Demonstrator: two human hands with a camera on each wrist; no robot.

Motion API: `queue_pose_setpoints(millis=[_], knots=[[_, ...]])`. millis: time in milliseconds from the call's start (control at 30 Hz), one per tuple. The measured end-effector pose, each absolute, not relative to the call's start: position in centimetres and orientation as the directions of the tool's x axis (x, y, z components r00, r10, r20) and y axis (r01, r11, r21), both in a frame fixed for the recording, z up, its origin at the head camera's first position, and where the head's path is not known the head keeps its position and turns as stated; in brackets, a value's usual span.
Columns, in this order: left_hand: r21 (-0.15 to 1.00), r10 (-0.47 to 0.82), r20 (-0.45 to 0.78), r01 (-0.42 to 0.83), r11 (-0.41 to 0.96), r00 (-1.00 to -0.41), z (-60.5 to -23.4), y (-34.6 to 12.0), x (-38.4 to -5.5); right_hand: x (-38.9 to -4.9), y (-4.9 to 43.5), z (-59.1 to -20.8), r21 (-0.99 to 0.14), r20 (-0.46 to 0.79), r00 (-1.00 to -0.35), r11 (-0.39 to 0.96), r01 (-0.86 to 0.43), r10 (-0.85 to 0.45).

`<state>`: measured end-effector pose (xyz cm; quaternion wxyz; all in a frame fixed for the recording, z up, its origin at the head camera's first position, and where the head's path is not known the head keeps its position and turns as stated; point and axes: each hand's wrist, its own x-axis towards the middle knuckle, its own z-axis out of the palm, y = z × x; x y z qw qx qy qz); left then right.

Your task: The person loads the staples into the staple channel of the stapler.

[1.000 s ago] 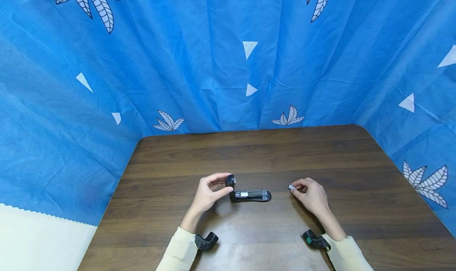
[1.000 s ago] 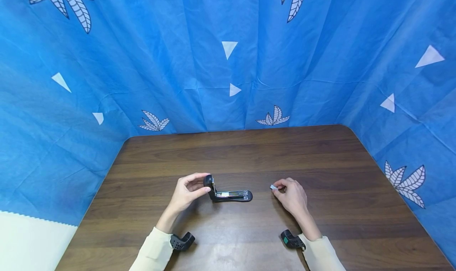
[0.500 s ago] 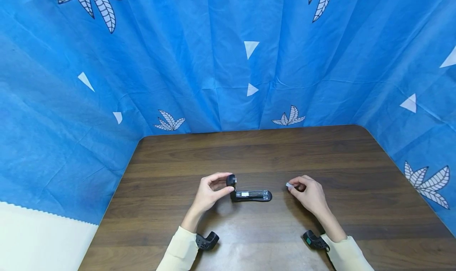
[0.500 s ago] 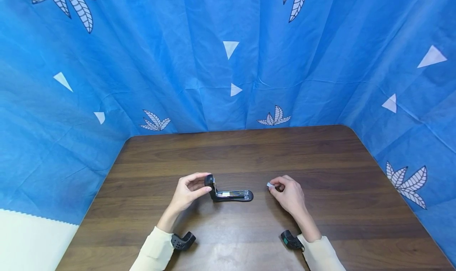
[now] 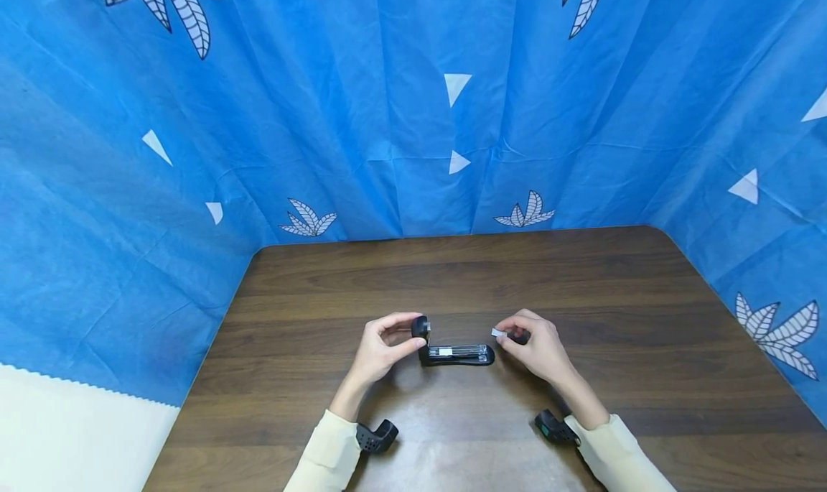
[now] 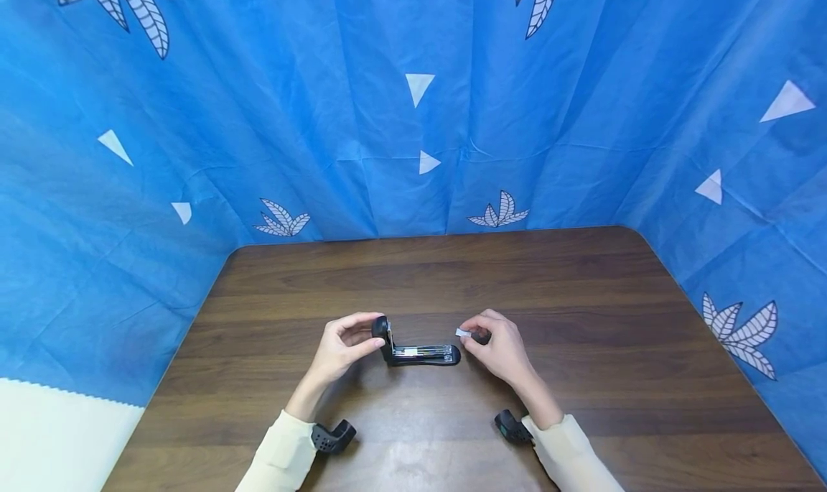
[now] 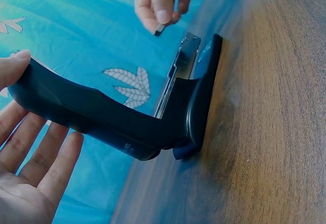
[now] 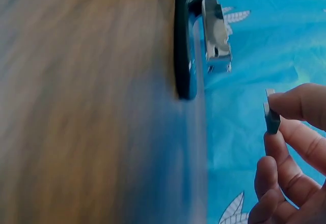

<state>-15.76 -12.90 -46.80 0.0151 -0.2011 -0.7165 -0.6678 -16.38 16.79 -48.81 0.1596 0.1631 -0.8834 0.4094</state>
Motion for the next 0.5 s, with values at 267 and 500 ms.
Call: queue_pose_setpoints(millis=[267,500], knots=[[0.950,0.266,0.296,0.311,0.015,-0.917,-46.7,-12.9,-15.7,-16.7,14.3,-47.8,-0.669,0.369,-0.885,0.580,-0.465,-0.284],[0.951,0.264,0.295,0.310,0.015,-0.918,-46.6,-12.9,-15.7,-16.8,12.6,-48.0,-0.655,0.350,-0.868,0.570,-0.496,-0.353]])
